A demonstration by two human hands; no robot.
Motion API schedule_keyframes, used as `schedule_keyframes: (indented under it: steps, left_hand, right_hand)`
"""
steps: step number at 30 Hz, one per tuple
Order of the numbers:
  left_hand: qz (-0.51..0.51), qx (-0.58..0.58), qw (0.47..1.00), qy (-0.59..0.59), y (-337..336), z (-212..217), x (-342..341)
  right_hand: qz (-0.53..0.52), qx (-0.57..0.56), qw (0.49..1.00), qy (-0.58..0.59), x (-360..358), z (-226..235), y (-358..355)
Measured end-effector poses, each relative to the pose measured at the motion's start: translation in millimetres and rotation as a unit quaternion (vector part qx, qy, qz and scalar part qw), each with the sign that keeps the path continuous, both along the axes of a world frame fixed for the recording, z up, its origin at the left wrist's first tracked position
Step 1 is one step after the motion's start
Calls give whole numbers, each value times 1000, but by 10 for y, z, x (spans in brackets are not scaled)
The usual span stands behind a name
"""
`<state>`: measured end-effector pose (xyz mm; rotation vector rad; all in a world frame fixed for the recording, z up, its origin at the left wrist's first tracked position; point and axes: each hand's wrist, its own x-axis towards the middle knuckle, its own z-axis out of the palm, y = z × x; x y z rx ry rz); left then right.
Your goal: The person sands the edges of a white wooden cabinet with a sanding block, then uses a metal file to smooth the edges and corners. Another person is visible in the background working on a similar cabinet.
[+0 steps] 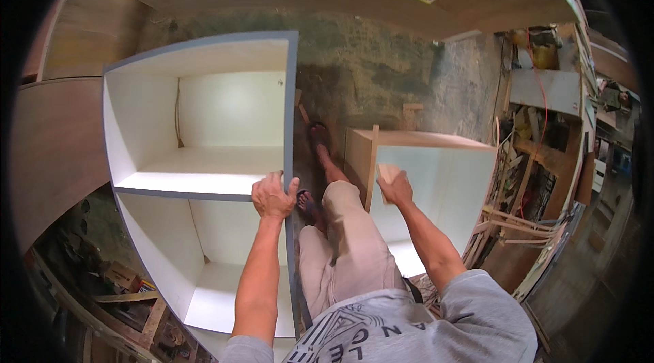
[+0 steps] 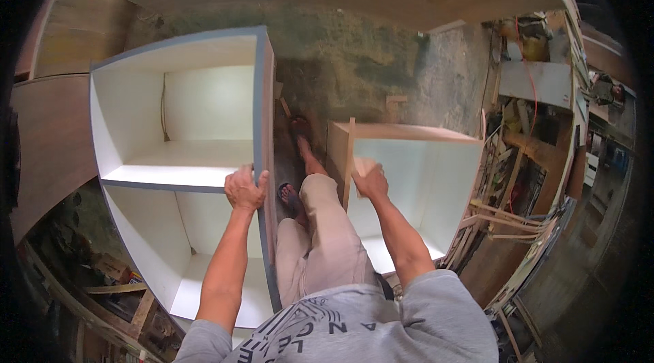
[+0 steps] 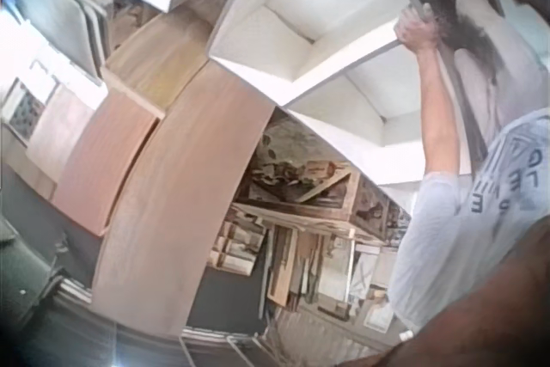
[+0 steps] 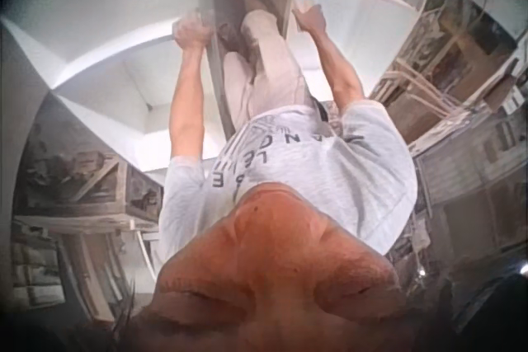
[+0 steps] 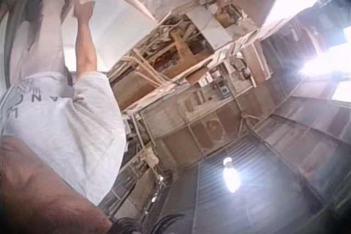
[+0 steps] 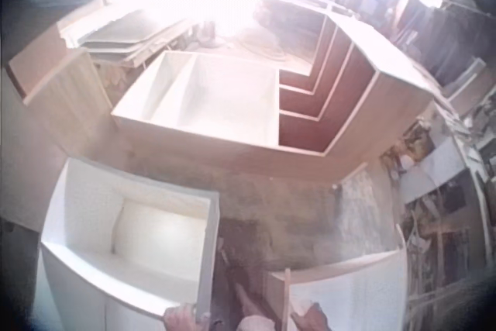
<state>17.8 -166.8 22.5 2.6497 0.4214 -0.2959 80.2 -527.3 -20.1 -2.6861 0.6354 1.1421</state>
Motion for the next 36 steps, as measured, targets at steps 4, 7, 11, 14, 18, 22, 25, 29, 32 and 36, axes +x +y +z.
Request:
schedule_keyframes:
  steps: [4,7,11,14,18,22,25,29,32,36]
  left_hand:
    - [-14,31,999,3,12,-63,-53]
    - [-27,53,998,-16,55,-126,-130]
    - [-43,76,995,-45,-12,-152,-135]
    - [-38,71,995,-57,-84,-234,-132]
    - [-23,84,995,-47,-68,-177,-194]
    - [1,109,994,-31,-22,-247,-146]
    - [13,119,992,-47,-11,-310,-176]
    - [23,107,994,-22,-61,-242,-187]
    - [39,98,993,-55,15,-279,-246]
    - [40,83,995,-48,-40,-274,-265]
  right_hand:
    - [20,20,998,-49,376,-475,199]
    - [14,9,998,-59,440,-722,288]
    - [-19,38,996,-81,181,-734,217]
    - [6,32,996,-80,-158,-816,65]
    - [20,53,996,-67,-836,-724,17]
    - [-1,62,996,-60,-1684,-661,-171]
    - [-4,64,996,-54,-2591,-616,-287]
    - [-12,37,997,-64,-3269,-639,-342]
    - [2,47,997,-62,-3063,-668,-266]
    - [-4,40,992,-121,-1884,-928,-89]
